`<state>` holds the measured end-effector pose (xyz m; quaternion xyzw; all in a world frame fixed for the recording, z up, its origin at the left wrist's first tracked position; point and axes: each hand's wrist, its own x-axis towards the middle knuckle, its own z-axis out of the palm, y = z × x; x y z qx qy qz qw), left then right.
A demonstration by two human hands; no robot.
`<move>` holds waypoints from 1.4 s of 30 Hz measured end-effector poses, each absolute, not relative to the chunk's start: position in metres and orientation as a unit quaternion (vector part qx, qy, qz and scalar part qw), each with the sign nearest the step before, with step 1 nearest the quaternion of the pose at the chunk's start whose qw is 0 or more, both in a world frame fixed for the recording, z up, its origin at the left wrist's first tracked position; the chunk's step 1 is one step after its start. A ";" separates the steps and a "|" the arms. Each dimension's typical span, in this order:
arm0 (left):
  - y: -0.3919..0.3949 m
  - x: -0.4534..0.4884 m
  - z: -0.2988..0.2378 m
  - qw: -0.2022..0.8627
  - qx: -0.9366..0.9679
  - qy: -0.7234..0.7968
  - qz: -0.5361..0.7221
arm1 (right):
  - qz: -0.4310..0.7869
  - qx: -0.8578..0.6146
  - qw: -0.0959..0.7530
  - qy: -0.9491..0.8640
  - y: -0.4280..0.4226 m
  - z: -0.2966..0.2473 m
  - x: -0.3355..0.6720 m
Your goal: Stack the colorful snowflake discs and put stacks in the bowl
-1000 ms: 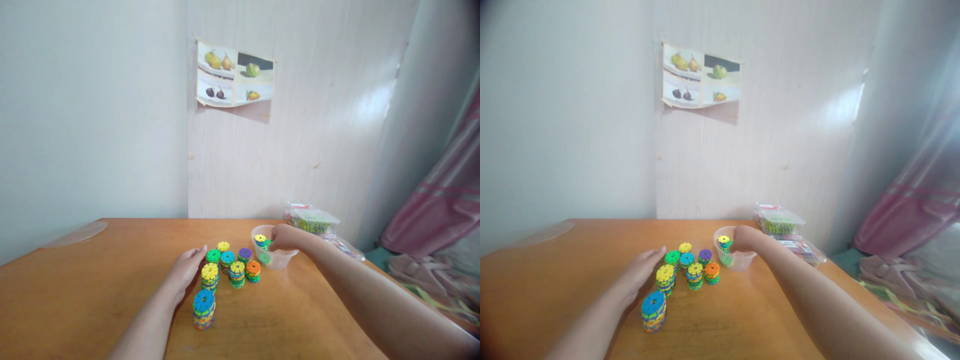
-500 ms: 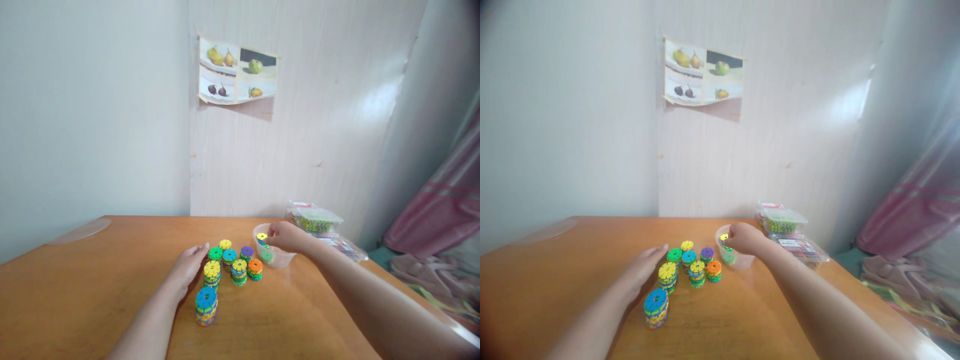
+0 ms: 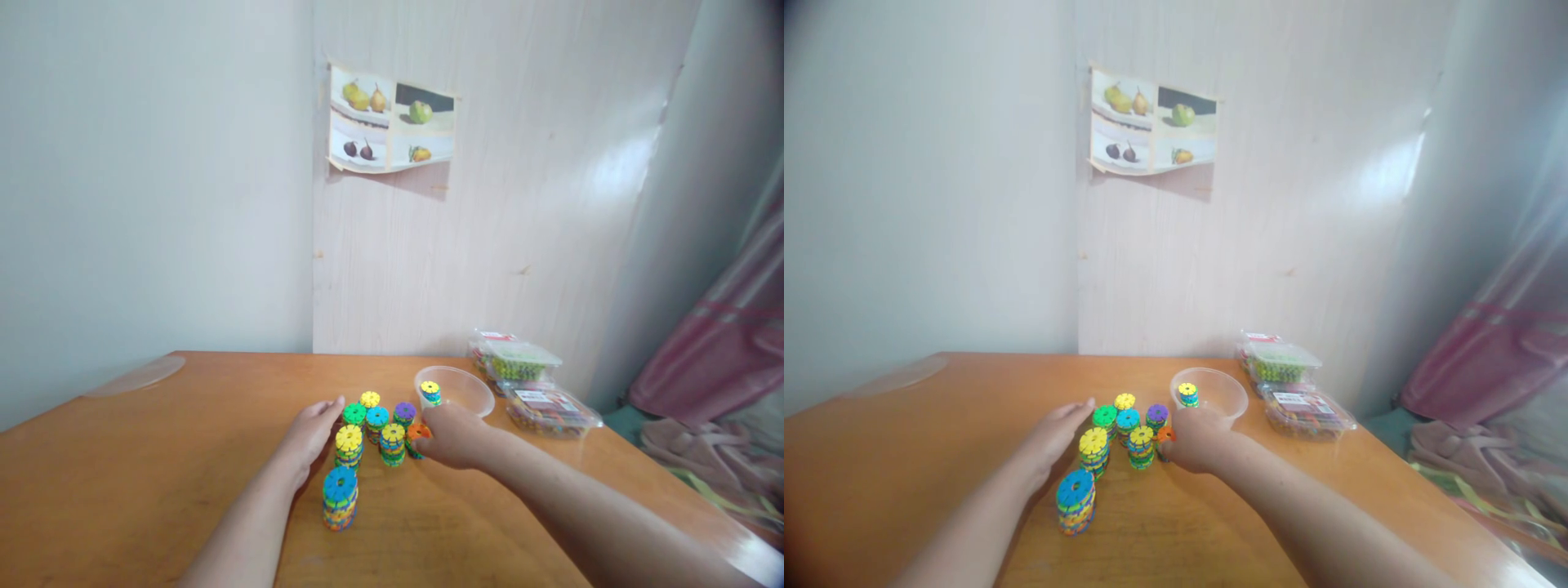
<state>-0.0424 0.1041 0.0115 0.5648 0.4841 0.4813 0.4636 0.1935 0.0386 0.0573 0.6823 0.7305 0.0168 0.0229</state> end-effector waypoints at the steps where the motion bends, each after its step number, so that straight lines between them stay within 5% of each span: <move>1: 0.104 -0.042 0.012 0.464 0.565 0.484 0.481 | 0.017 0.683 0.022 0.730 0.040 0.056 0.194; 22: 0.104 -0.043 0.012 0.461 0.574 0.481 0.476 | -0.003 0.696 -0.003 0.718 0.042 0.052 0.197; 32: 0.104 -0.042 0.012 0.466 0.570 0.481 0.476 | 0.035 0.692 -0.119 0.711 0.041 0.096 0.220; 42: 0.106 -0.044 0.010 0.452 0.577 0.486 0.476 | -0.029 0.756 -0.013 0.654 0.088 0.080 0.253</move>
